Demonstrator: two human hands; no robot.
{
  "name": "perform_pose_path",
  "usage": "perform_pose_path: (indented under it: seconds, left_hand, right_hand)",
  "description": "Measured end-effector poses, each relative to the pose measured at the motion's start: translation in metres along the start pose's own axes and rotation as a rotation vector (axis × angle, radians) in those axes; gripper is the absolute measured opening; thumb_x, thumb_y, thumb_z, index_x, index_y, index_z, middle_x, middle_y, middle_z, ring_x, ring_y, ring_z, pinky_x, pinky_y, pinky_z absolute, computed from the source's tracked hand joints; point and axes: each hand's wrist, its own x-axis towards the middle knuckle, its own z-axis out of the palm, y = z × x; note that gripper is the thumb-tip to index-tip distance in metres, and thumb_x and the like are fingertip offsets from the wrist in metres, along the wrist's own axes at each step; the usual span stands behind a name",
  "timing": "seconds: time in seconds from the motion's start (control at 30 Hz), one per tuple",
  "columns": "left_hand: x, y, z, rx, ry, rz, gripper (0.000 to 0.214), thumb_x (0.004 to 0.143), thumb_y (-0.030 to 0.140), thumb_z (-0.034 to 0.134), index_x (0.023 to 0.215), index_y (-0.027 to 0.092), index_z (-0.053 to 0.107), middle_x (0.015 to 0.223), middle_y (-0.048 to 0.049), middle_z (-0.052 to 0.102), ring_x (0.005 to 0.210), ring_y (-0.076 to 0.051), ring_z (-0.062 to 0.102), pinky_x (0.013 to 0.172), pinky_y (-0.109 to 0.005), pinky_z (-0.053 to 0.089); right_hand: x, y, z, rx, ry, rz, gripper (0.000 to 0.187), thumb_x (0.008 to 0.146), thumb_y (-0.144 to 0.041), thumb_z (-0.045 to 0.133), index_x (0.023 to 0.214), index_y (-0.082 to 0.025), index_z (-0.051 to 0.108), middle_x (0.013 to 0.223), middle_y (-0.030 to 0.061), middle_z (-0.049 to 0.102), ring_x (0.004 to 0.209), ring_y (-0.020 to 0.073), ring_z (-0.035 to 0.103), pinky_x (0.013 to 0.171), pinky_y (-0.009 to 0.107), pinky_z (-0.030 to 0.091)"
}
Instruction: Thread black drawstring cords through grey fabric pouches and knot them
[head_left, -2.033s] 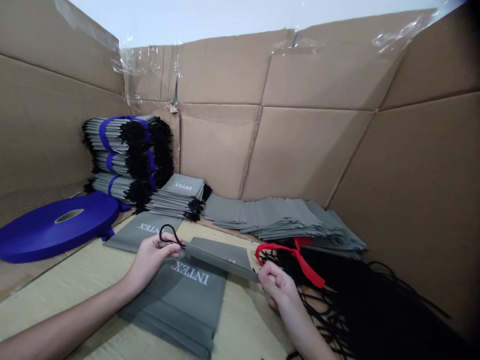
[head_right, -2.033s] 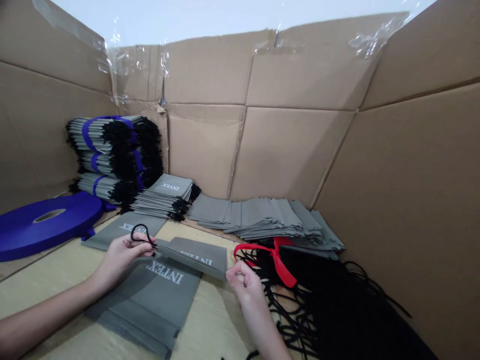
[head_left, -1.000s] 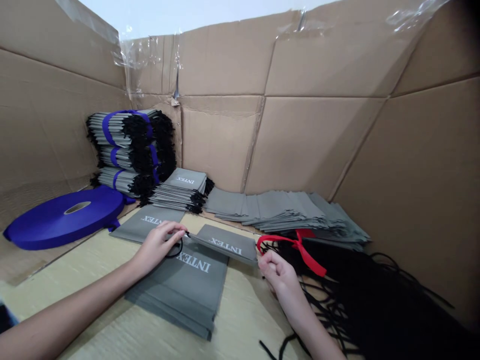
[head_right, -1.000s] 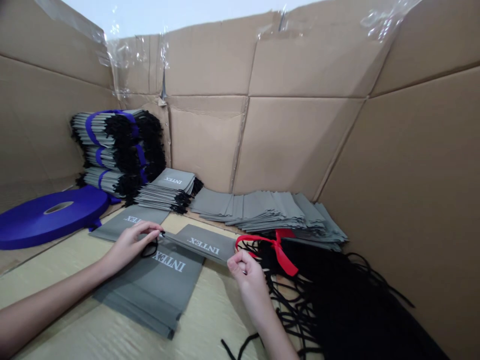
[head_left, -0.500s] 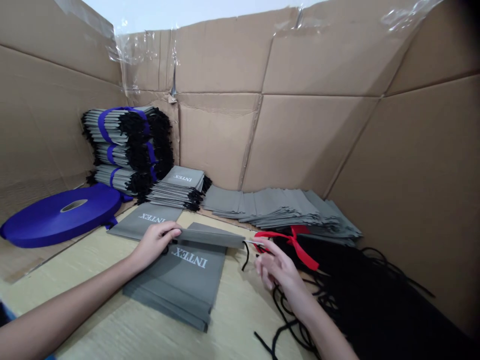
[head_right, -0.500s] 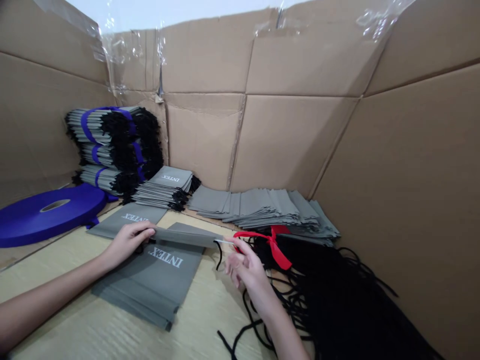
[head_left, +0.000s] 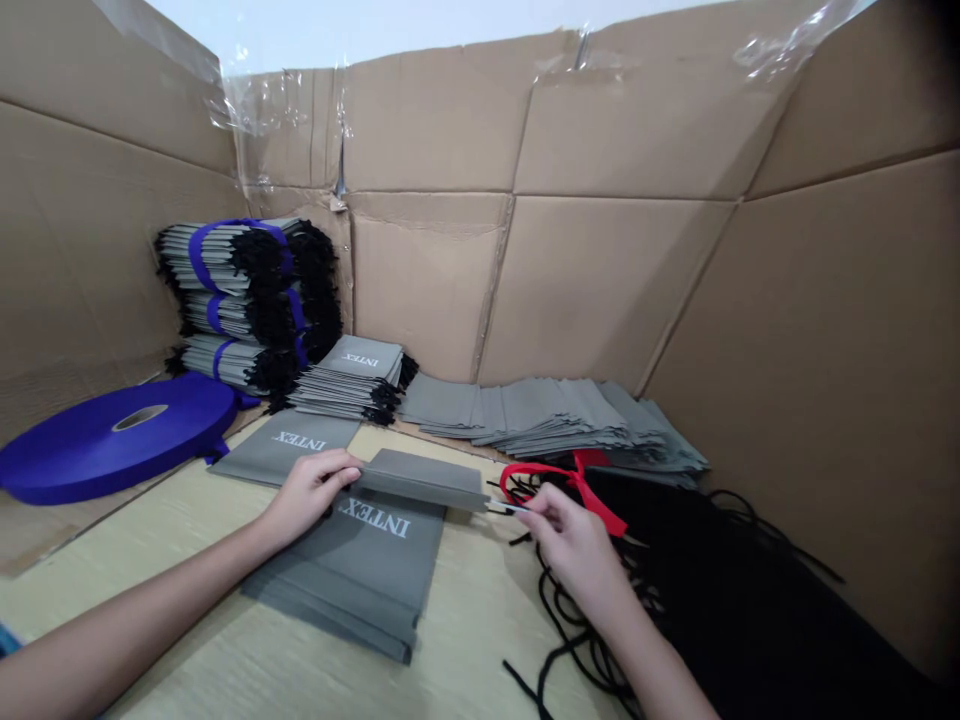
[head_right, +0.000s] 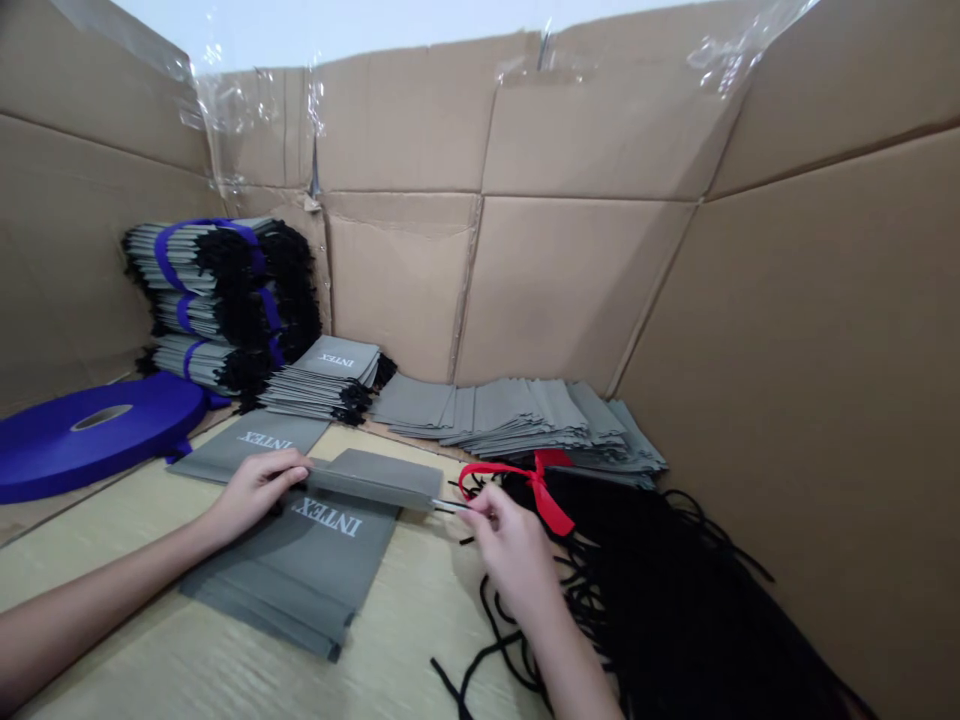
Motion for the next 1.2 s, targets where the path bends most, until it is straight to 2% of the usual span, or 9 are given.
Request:
perform_pose_path:
  seconds: [0.17, 0.27, 0.37, 0.43, 0.57, 0.63, 0.77, 0.93, 1.2]
  left_hand:
    - [0.002, -0.004, 0.001, 0.059, 0.03, -0.02, 0.029, 0.085, 0.033, 0.044, 0.072, 0.017, 0.064, 0.07, -0.0021, 0.064, 0.07, -0.018, 0.057, 0.068, -0.025, 0.04]
    - [0.002, -0.004, -0.002, 0.068, 0.034, -0.055, 0.03, 0.085, 0.037, 0.044, 0.072, 0.018, 0.064, 0.073, -0.0021, 0.066, 0.073, -0.019, 0.058, 0.069, -0.026, 0.041]
    - [0.001, -0.002, -0.005, 0.065, 0.014, -0.064, 0.03, 0.085, 0.038, 0.044, 0.075, 0.019, 0.065, 0.078, -0.0027, 0.067, 0.075, -0.02, 0.059, 0.07, -0.026, 0.042]
    - [0.0, 0.001, -0.005, 0.058, -0.01, -0.046, 0.029, 0.085, 0.038, 0.046, 0.077, 0.019, 0.066, 0.08, -0.0031, 0.068, 0.077, -0.02, 0.059, 0.07, -0.026, 0.043]
    - [-0.006, 0.01, 0.003, 0.037, -0.051, 0.002, 0.026, 0.084, 0.038, 0.048, 0.081, 0.021, 0.068, 0.08, -0.0033, 0.068, 0.076, -0.019, 0.06, 0.07, -0.026, 0.044]
    - [-0.009, 0.015, 0.009, 0.013, -0.068, 0.011, 0.026, 0.085, 0.038, 0.048, 0.083, 0.021, 0.068, 0.079, -0.0033, 0.068, 0.075, -0.019, 0.06, 0.069, -0.026, 0.044]
    - [-0.01, 0.019, 0.016, -0.019, -0.089, -0.017, 0.022, 0.083, 0.036, 0.05, 0.077, 0.019, 0.063, 0.077, -0.0024, 0.066, 0.074, -0.018, 0.059, 0.067, -0.024, 0.044]
    - [-0.008, 0.014, 0.01, -0.108, -0.163, -0.229, 0.02, 0.084, 0.034, 0.044, 0.079, 0.018, 0.054, 0.054, 0.0035, 0.053, 0.05, -0.014, 0.052, 0.052, -0.023, 0.041]
    - [-0.004, 0.015, -0.002, -0.125, -0.078, -0.134, 0.028, 0.084, 0.041, 0.042, 0.075, 0.017, 0.054, 0.084, -0.0046, 0.062, 0.081, -0.019, 0.056, 0.076, -0.03, 0.044]
  right_hand:
    - [0.008, 0.027, -0.017, -0.167, 0.241, 0.087, 0.023, 0.076, -0.04, 0.052, 0.062, -0.023, 0.047, 0.051, -0.0037, 0.05, 0.048, 0.0147, 0.046, 0.049, 0.024, 0.033]
    - [0.008, 0.028, -0.024, -0.203, 0.224, 0.125, 0.026, 0.081, -0.045, 0.046, 0.068, -0.023, 0.052, 0.054, -0.0009, 0.058, 0.05, 0.0165, 0.052, 0.048, 0.025, 0.036]
    - [0.006, 0.013, -0.03, -0.31, 0.145, 0.079, 0.032, 0.086, -0.046, 0.039, 0.1, -0.023, 0.057, 0.072, 0.0027, 0.067, 0.058, 0.0194, 0.06, 0.051, 0.027, 0.039]
    - [0.003, -0.003, -0.028, -0.448, 0.222, 0.054, 0.039, 0.089, -0.044, 0.034, 0.119, -0.023, 0.049, 0.09, 0.0063, 0.068, 0.066, 0.0219, 0.063, 0.053, 0.029, 0.041]
    - [-0.006, -0.03, -0.011, -0.54, 0.278, -0.285, 0.047, 0.089, -0.044, 0.035, 0.128, -0.019, 0.043, 0.119, 0.0138, 0.055, 0.101, 0.0273, 0.056, 0.077, 0.037, 0.045]
    - [-0.01, -0.035, 0.001, -0.571, 0.131, -0.438, 0.041, 0.087, -0.041, 0.043, 0.124, -0.022, 0.048, 0.115, 0.0112, 0.058, 0.102, 0.0264, 0.055, 0.081, 0.037, 0.045]
    - [-0.013, -0.03, 0.011, -0.52, -0.02, -0.48, 0.021, 0.09, -0.027, 0.041, 0.095, -0.026, 0.062, 0.096, 0.004, 0.064, 0.082, 0.0179, 0.06, 0.069, 0.027, 0.047]
    - [-0.01, -0.024, 0.008, -0.488, 0.002, -0.503, 0.018, 0.088, -0.022, 0.045, 0.086, -0.025, 0.062, 0.083, 0.0018, 0.065, 0.079, 0.0173, 0.058, 0.065, 0.025, 0.045]
    - [-0.01, -0.023, 0.003, -0.547, 0.073, -0.547, 0.02, 0.088, -0.017, 0.043, 0.086, -0.023, 0.063, 0.084, 0.0017, 0.066, 0.078, 0.0162, 0.057, 0.061, 0.024, 0.042]
